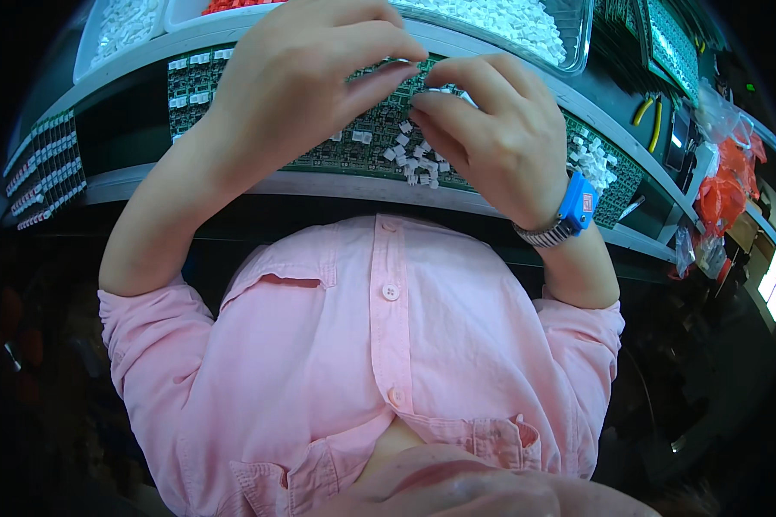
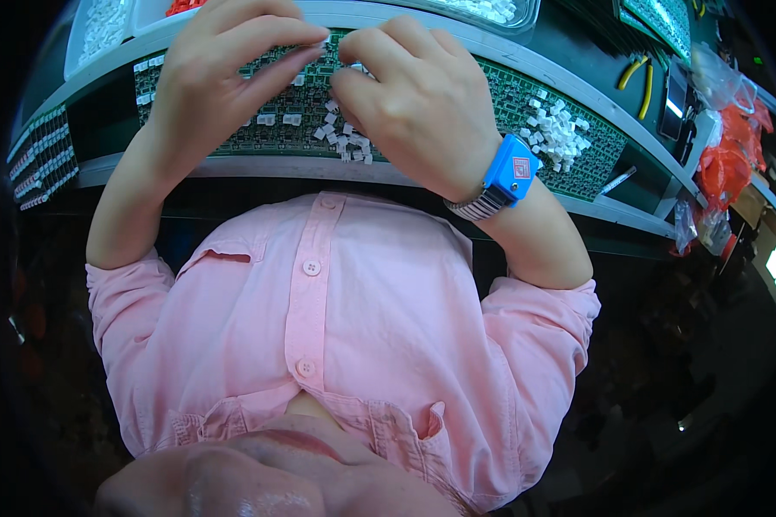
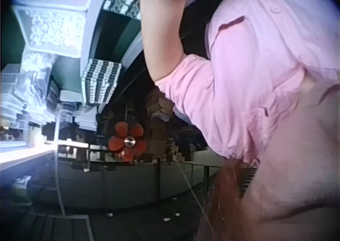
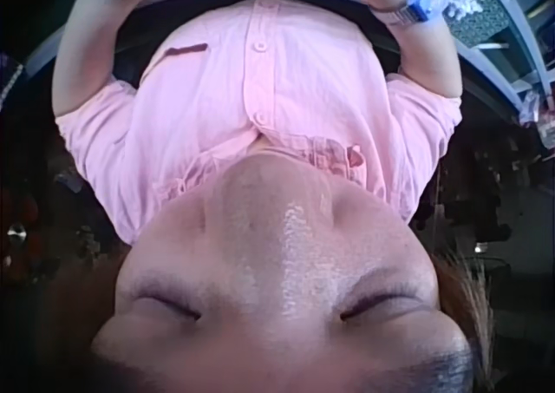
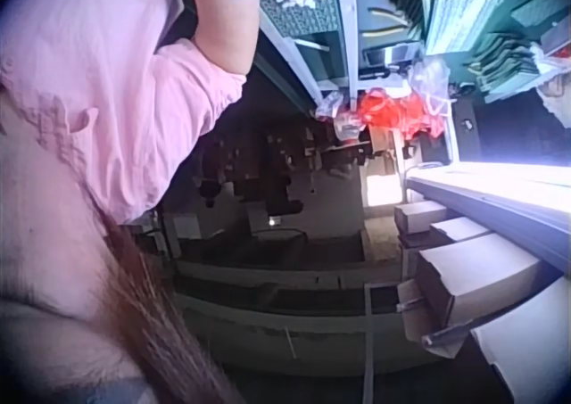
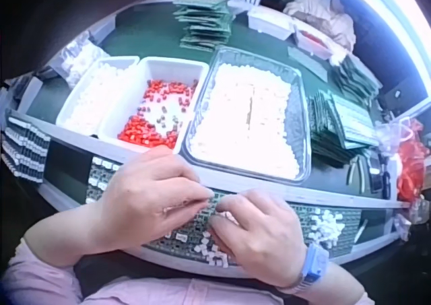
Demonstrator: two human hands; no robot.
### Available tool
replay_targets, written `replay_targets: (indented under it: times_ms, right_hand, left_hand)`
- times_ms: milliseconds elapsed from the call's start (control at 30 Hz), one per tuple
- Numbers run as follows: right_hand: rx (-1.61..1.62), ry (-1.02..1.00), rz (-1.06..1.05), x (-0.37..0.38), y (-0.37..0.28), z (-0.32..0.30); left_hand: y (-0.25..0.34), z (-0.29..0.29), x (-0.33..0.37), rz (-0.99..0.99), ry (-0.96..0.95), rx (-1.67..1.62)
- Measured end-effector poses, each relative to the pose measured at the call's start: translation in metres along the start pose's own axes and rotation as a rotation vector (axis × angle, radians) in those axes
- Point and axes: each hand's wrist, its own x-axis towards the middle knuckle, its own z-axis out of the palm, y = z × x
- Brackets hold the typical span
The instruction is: The person places a circuit board onto the table, retrieves small components from a container, and inserts them onto the circuit board by hand.
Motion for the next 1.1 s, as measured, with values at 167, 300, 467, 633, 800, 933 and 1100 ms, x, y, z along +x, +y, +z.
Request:
replay_targets:
  times_ms: [167, 300, 467, 633, 800, 933, 1100]
  right_hand:
    - [0.327, 0.175, 0.276, -0.017, 0.007, -0.001]
    - [0.329, 0.214, 0.277, -0.03, 0.019, -0.002]
    - [0.641, 0.208, 0.48, -0.035, 0.019, 0.001]
    - [0.592, 0.135, 0.446, -0.023, 0.023, -0.004]
    - [0.395, 0.135, 0.268, -0.01, 0.025, 0.003]
    - [0.238, 0.128, 0.133, -0.002, 0.027, 0.006]
    - [0.052, 0.033, 0.069, 0.009, 0.025, 0.002]
  left_hand:
    - [0.004, 0.004, 0.016, 0.121, -0.102, 0.208]
    - [0.004, 0.002, 0.016, 0.143, -0.093, 0.238]
    - [0.012, 0.013, 0.017, 0.171, -0.069, 0.27]
    - [0.016, 0.008, 0.015, 0.238, -0.11, 0.186]
    - [0.019, 0.007, 0.0, 0.17, -0.245, 0.089]
    - [0.021, 0.009, -0.007, 0.16, -0.284, 0.016]
    - [0.023, 0.002, -0.01, 0.082, -0.213, -0.11]
